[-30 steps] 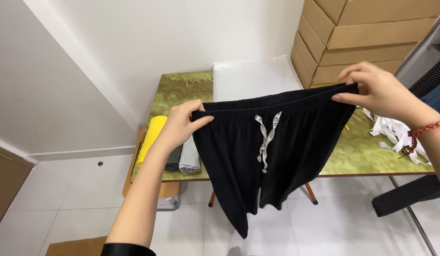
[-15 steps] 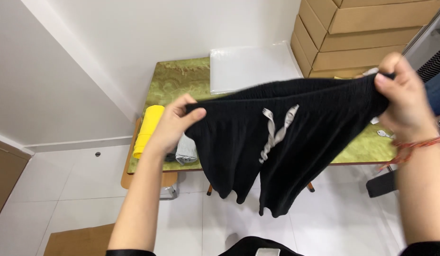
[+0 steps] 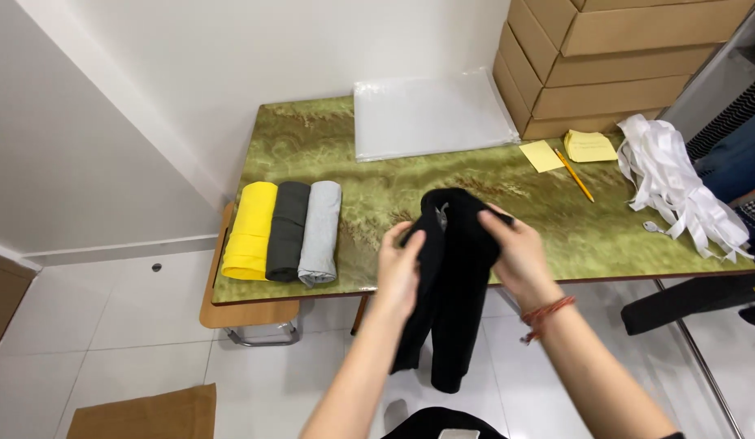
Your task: The person takes several shirts from a clothing rack, including yellow, black, gray, and blue shirts, and folds them on a table. The person also folds a pair of black pants. The folded items are placed in a neat stack on the table.
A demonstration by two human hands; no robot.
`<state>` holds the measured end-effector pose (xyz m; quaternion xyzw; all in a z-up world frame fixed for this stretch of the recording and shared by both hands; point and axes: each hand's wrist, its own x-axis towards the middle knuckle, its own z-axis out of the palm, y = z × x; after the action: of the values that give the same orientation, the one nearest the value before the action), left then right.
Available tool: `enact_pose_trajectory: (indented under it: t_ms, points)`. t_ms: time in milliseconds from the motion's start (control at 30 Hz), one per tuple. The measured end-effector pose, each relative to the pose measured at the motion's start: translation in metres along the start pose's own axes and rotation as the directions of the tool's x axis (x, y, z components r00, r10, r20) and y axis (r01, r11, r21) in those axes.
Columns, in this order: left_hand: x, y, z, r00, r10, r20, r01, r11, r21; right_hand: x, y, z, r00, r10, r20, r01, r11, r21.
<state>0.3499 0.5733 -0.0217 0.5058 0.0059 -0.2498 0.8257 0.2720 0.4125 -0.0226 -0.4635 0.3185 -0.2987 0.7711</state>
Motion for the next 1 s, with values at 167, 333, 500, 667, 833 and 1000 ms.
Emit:
enact_pose_trajectory:
  t_ms: [167,333,500,667,833,1000]
  points:
    - [-0.048,-0.004,0.028,1.0,-0.013,0.019,0.014,0.998,-0.063,-0.098,-0.038,0.057,0.936,-0.287,0.203,0.344,0.872,-0.349]
    - [-0.066,0.009,0.023,0.998,-0.065,0.004,0.065,0.982,-0.18,-0.105,-0.033,0.051,0.856,-0.313,0.412,0.486,0.76,-0.432]
    - [-0.061,-0.014,0.016,0.999,0.046,0.013,-0.045,0.994,-0.102,-0.099,-0.039,0.04,0.759,-0.452,0.468,0.64,0.65,-0.409]
    - [-0.086,0.025,0.03,0.985,0.09,0.146,-0.088,0.996,-0.021,-0.104,-0.042,0.034,0.77,-0.371,0.519,0.603,0.689,-0.402]
    - [-0.079,0.034,0.014,0.922,0.045,0.385,-0.044,0.999,-0.012,-0.069,-0.044,0.012,0.817,-0.435,0.378,0.575,0.66,-0.483]
    - [-0.031,0.013,-0.064,0.993,0.115,-0.005,-0.111,0.965,0.237,-0.029,-0.078,-0.014,0.774,-0.526,0.351,0.632,0.659,-0.407]
